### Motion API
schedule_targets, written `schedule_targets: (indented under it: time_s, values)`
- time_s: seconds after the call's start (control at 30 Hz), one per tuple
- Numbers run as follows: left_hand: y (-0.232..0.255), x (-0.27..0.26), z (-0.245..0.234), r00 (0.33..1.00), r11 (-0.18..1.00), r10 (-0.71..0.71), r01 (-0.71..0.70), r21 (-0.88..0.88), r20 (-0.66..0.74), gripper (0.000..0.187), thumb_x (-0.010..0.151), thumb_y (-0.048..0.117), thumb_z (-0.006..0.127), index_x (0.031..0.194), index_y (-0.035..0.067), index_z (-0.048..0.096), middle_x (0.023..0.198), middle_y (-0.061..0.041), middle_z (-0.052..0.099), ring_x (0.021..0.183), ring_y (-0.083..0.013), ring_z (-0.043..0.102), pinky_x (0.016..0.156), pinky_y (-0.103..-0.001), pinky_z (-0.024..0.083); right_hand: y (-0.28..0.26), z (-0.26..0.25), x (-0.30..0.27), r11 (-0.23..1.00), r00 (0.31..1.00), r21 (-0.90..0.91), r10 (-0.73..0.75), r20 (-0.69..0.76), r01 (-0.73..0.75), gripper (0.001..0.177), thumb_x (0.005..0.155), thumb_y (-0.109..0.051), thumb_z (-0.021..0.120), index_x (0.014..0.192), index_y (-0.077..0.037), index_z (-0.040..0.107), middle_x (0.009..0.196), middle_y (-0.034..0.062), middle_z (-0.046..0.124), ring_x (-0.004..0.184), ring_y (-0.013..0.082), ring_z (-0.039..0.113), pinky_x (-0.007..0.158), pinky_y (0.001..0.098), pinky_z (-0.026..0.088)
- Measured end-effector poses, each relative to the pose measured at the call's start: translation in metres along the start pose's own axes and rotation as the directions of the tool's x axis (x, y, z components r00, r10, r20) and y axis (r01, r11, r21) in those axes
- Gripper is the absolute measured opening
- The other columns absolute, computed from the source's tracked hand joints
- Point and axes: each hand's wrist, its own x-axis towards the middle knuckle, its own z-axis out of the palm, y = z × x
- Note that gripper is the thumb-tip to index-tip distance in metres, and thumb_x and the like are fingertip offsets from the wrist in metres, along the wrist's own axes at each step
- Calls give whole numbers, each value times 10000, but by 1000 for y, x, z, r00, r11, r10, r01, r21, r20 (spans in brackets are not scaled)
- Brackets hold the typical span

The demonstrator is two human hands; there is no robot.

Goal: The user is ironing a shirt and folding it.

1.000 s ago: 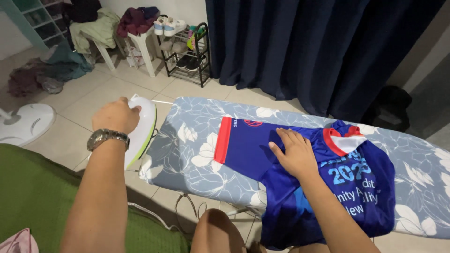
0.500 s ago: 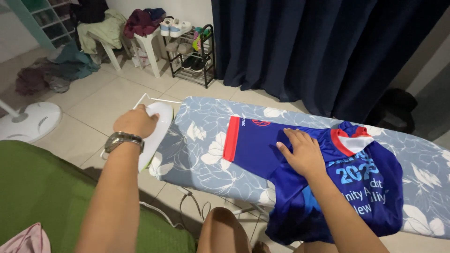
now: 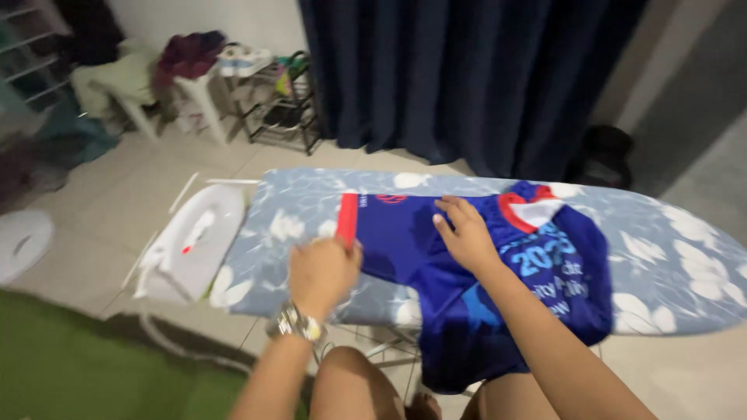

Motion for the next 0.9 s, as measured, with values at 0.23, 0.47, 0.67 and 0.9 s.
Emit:
schedule_targets:
  time_s: [0.23,0.47,0.67,0.9]
  values:
    - [69,-32,27,992,985,57,-38,-169,111,586,927,570,564,730,50,750,764,-188,723,721,-388,708,681,-497,554,63,-110,-52,997,961,-4,75,-267,-79,245,926,-179,689,1127,-44,726,1240,165,656,1216,352,585,1070,431,424]
    - [119,-30,50,999,985,0,6,-173,36,490,788,533,747,835,47,703,873,-172,724,815,-378,716,707,-486,565,136,-202,-114,538,628,-329,709,-321,-776,526,952,-530,626,1062,-44,794,1023,246,743,1035,417,681,957,501,516]
    - [117,-15,75,986,837,-126,45,-545,-113,313,872,292,739,917,3,627,871,-213,700,809,-414,683,695,-502,523,71,-182,-93,523,523,38,852,18,-852,611,870,-516,668,1051,64,740,951,241,769,929,360,753,838,460,586]
    - [30,13,62,930,112,-363,-23,-993,-62,248,897,15,716,1075,21,543,951,-91,615,822,-150,565,725,-311,478,15,-187,-67,-302,576,879,668,471,-368,396,981,-360,567,1188,-42,684,1110,134,751,989,271,723,914,434,569]
